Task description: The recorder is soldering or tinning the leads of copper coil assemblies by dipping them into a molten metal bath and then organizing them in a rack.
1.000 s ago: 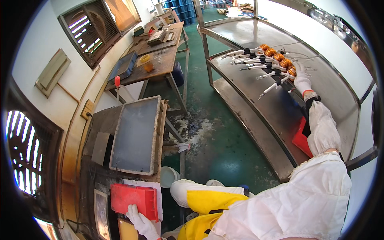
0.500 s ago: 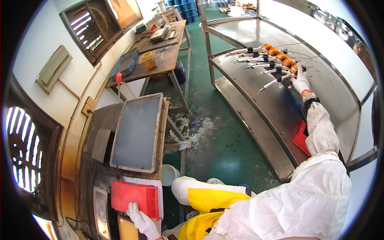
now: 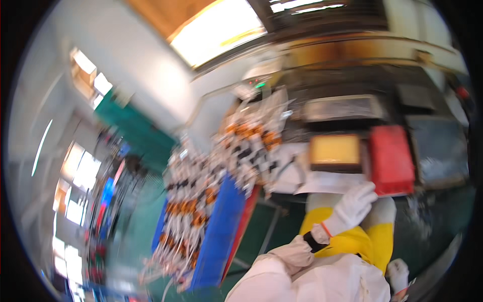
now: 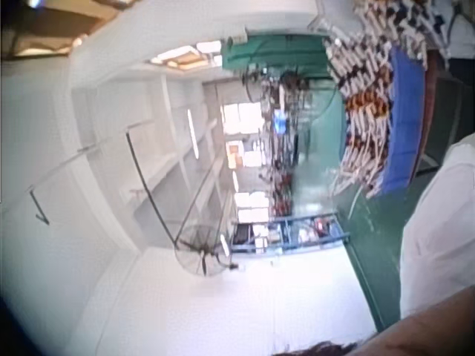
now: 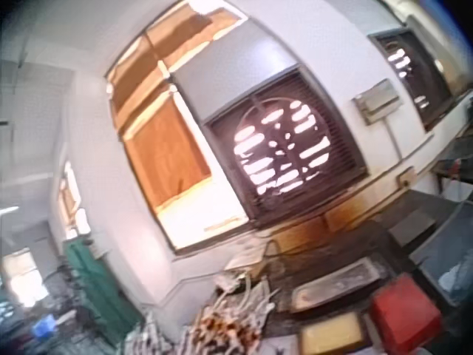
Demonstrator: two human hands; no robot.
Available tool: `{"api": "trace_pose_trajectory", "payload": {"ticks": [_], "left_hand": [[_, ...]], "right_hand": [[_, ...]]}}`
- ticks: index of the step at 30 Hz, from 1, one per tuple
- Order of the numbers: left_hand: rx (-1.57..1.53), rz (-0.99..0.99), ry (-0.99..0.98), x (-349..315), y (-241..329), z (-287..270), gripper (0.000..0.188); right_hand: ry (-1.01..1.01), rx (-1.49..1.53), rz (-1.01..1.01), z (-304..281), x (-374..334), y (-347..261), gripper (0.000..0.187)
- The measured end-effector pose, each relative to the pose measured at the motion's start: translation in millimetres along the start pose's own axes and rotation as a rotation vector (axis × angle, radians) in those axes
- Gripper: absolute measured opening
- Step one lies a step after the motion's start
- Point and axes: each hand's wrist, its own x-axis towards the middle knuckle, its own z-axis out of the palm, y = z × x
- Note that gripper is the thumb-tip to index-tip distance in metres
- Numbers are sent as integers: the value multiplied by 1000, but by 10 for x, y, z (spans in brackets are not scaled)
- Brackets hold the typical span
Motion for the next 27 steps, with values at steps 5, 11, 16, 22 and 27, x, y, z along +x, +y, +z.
{"api": "trace_pose_trajectory", "payload": {"ticks": [5,11,16,22,27], "left_hand": [[196,-266,159,-813,-296,-754,27],[757,-787,343,-1775,-312,-1871,27],[156,-1058,813,-2040,135,-2017,21],[-898,-1151,967,-1510,522,-1332,36],[-1348,-1029,1322,-1513,559,-1240,35]], "right_hand": [[-436,-252,-272,12,319,26,29],[-553,-282,-225,458,1080,-809,25],[-589,-53,-497,1135,1277,-1775,21],[-994,434,-836,2208,1070,-2784,53],[-921,317,-782,2728,922,-3116,31]]}}
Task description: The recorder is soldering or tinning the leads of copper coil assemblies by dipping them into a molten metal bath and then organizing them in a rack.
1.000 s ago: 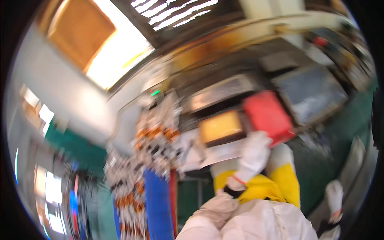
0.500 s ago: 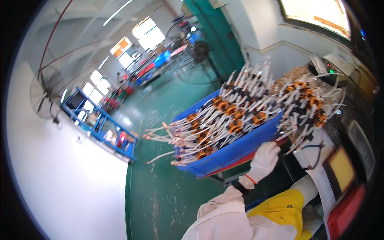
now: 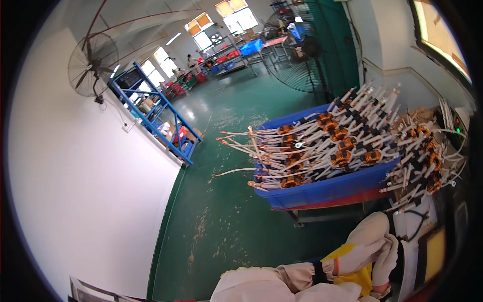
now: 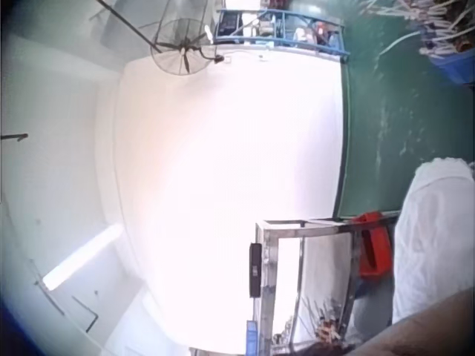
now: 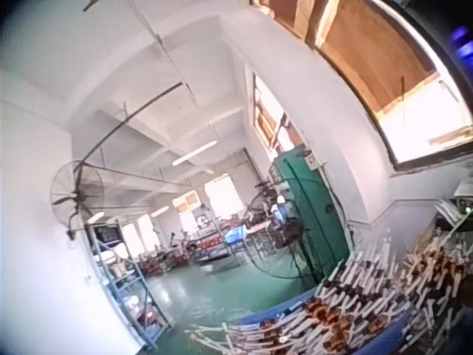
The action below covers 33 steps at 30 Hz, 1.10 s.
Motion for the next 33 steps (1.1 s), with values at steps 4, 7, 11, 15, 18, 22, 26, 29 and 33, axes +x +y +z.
{"api": "trace_pose_trajectory", "payload": {"ticks": [4,7,11,15,18,22,26,29,33], "left_hand": [[-164,86,-406,-117,84,-247,35],[-47,131,-361,-356,205,-468,38],[46,176,-298,-634,368,-628,41],[90,202,-280,-715,496,-690,45],[148,218,-297,-700,649,-734,48],[320,233,-349,-576,970,-790,52],[493,322,-425,-386,1303,-845,56],[441,356,-457,-276,1625,-963,58],[516,427,-257,-430,2043,-1030,57]], "right_hand": [[35,-397,-142,159,120,88,17],[51,-485,-185,380,183,130,14],[-81,-536,-110,605,339,78,15],[-203,-574,-84,889,355,42,16],[-224,-561,-85,948,420,52,17],[-122,-573,-246,846,664,107,16],[-301,-242,212,324,727,138,14],[-867,-865,307,-99,642,136,47],[-585,-738,514,19,434,117,44]]}}
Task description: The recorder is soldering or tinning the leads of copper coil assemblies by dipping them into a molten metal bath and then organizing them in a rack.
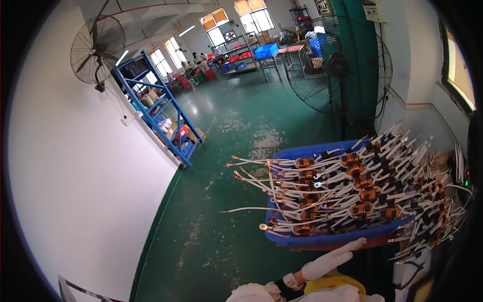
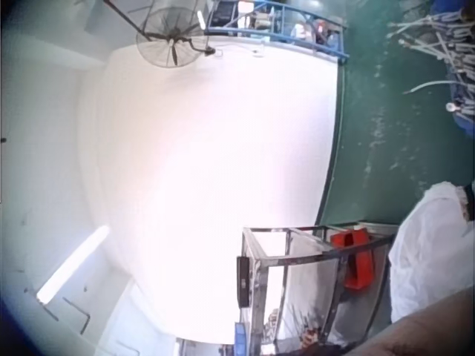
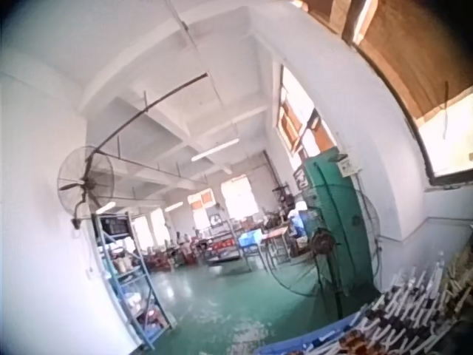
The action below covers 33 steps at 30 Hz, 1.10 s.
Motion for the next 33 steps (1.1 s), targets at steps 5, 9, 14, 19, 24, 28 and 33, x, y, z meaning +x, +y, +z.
{"api": "trace_pose_trajectory", "payload": {"ticks": [5,9,14,19,24,28,33], "left_hand": [[981,226,396,-48,501,-396,58],[1359,194,725,-62,555,-894,47],[1603,-160,744,11,318,-1057,34],[1690,-37,714,36,262,-1075,28],[1731,6,698,48,99,-1111,26],[1827,127,631,46,37,-1102,25],[1707,-206,664,116,24,-984,28]], "right_hand": [[14,9,60,89,88,-291,41],[6,14,73,91,192,-368,39],[7,40,73,68,281,-421,36],[14,101,54,154,289,-417,34],[71,178,46,427,229,-161,32],[154,253,86,648,92,147,30],[277,318,218,876,-272,661,28]]}}
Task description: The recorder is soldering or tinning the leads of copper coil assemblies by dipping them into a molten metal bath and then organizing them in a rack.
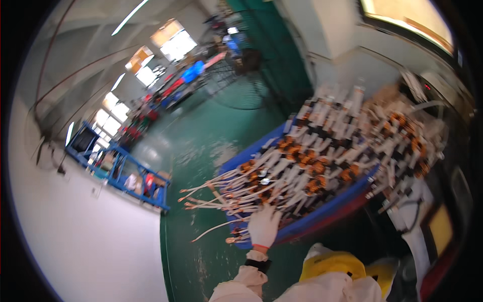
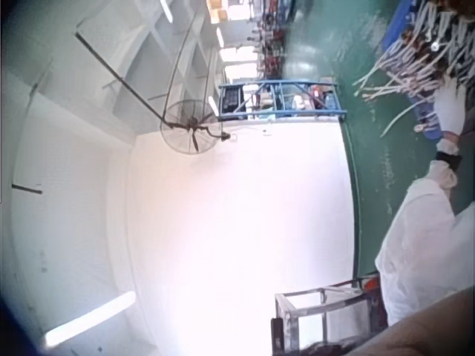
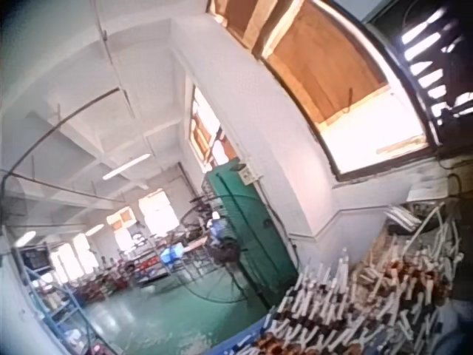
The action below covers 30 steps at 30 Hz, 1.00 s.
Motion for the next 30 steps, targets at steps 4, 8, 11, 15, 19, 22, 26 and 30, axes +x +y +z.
{"api": "trace_pose_trajectory", "payload": {"ticks": [4,8,11,15,19,22,26,30], "left_hand": [[-42,-12,7,-14,80,73,30],[-23,67,65,-33,75,111,33],[-3,57,83,-32,81,88,33],[-11,39,85,-9,85,148,32],[-15,79,83,-95,12,150,30],[-22,141,92,-95,-20,122,30],[-14,158,119,-95,-59,106,32],[-17,148,153,-85,-147,129,33]], "right_hand": [[117,2,129,-7,-389,552,27],[208,-9,259,-26,-881,1072,27],[272,-5,366,34,-1196,1504,27],[365,-36,522,164,-1720,2299,26],[426,-141,598,190,-2316,2969,27],[578,-370,371,143,-2070,3028,27],[593,-50,263,83,-1332,2468,45],[308,-9,209,108,-907,2012,42]]}}
